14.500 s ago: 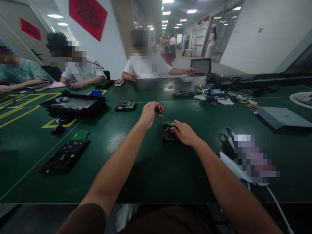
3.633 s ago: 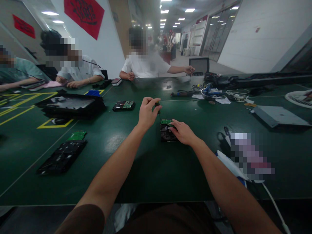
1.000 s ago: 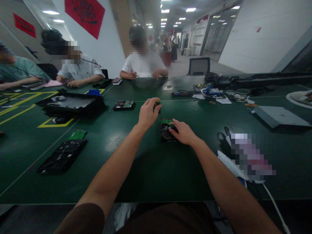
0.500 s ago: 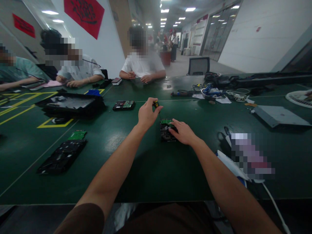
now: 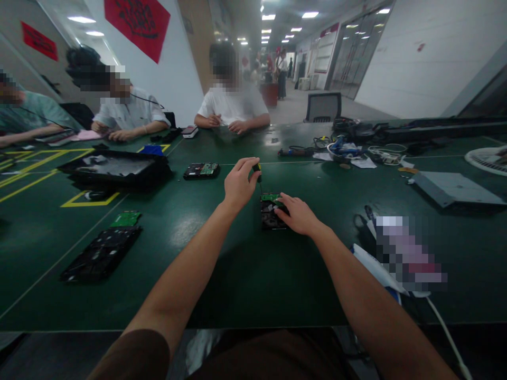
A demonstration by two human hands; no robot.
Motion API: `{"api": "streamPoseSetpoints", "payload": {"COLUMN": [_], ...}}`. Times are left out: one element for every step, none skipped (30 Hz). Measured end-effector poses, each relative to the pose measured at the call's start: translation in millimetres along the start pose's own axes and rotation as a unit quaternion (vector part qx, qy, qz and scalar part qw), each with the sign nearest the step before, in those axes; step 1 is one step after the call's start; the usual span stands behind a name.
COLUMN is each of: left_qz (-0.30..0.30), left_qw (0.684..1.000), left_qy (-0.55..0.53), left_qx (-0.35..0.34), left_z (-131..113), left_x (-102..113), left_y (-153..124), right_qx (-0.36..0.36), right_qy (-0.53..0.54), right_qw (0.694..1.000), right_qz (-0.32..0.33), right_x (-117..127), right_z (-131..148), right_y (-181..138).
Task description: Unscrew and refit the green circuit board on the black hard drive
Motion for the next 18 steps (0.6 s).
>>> {"api": "streamPoseSetpoints", "payload": {"left_qz": [-0.006, -0.014, -0.024, -0.034, -0.043, -0.050, -0.055, -0.058, -0.059, -0.058, -0.054, -0.050, -0.045, -0.040, -0.035, -0.031, -0.029, -0.029], "left_qw": [1.000, 1.000, 1.000, 0.999, 0.999, 0.998, 0.998, 0.998, 0.997, 0.997, 0.996, 0.996, 0.996, 0.996, 0.996, 0.997, 0.998, 0.999], "left_qy": [0.004, 0.008, 0.011, 0.012, 0.011, 0.007, 0.001, -0.007, -0.018, -0.031, -0.044, -0.053, -0.059, -0.060, -0.057, -0.051, -0.042, -0.030], "left_qx": [-0.001, 0.001, 0.005, 0.011, 0.017, 0.024, 0.030, 0.035, 0.039, 0.044, 0.048, 0.052, 0.055, 0.054, 0.051, 0.045, 0.037, 0.029], "left_z": [0.8, 1.9, 3.5, 5.3, 7.3, 9.4, 11.3, 13.1, 14.7, 16.1, 17.2, 17.8, 17.7, 16.8, 15.0, 12.4, 9.3, 6.1], "left_x": [0.0, 0.1, 0.4, 0.8, 1.1, 1.3, 1.2, 1.0, 0.5, -0.2, -1.0, -1.8, -2.5, -2.9, -3.0, -2.4, -1.5, 0.0], "left_y": [-0.1, -0.3, -0.5, -0.6, -0.7, -0.7, -0.5, -0.3, -0.1, 0.2, 0.5, 0.6, 0.7, 0.6, 0.5, 0.3, 0.1, -0.1], "right_qx": [-0.001, -0.002, -0.004, -0.005, -0.006, -0.007, -0.007, -0.007, -0.007, -0.007, -0.005, -0.004, -0.003, -0.003, -0.003, -0.003, -0.003, -0.003], "right_qy": [0.000, 0.001, 0.002, 0.003, 0.003, 0.003, 0.003, 0.003, 0.003, 0.002, 0.002, 0.001, 0.001, 0.001, 0.001, 0.001, 0.001, 0.001], "right_qw": [1.000, 1.000, 1.000, 1.000, 1.000, 1.000, 1.000, 1.000, 1.000, 1.000, 1.000, 1.000, 1.000, 1.000, 1.000, 1.000, 1.000, 1.000], "right_qz": [0.001, 0.002, 0.004, 0.005, 0.007, 0.008, 0.009, 0.010, 0.011, 0.011, 0.011, 0.010, 0.009, 0.009, 0.009, 0.009, 0.009, 0.009], "right_x": [0.0, 0.0, 0.0, 0.0, 0.0, 0.1, 0.1, 0.1, 0.1, 0.1, 0.3, 0.4, 0.5, 0.5, 0.4, 0.4, 0.3, 0.2], "right_z": [0.0, -0.1, -0.2, -0.2, -0.3, -0.3, -0.2, -0.1, -0.1, 0.0, 0.2, 0.4, 0.5, 0.5, 0.4, 0.3, 0.2, 0.2], "right_y": [0.0, 0.0, 0.0, 0.0, 0.0, 0.0, 0.1, 0.1, 0.2, 0.2, 0.3, 0.4, 0.5, 0.5, 0.5, 0.6, 0.6, 0.7]}}
Point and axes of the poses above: each hand's wrist, its own y-axis towards the middle knuckle, its own x-axis out of the back of the hand, z = x × y, the point moved 8 cm from there along y, towards the middle knuckle, and after that the axes turned 11 degrees about x, right-handed, at the moved point
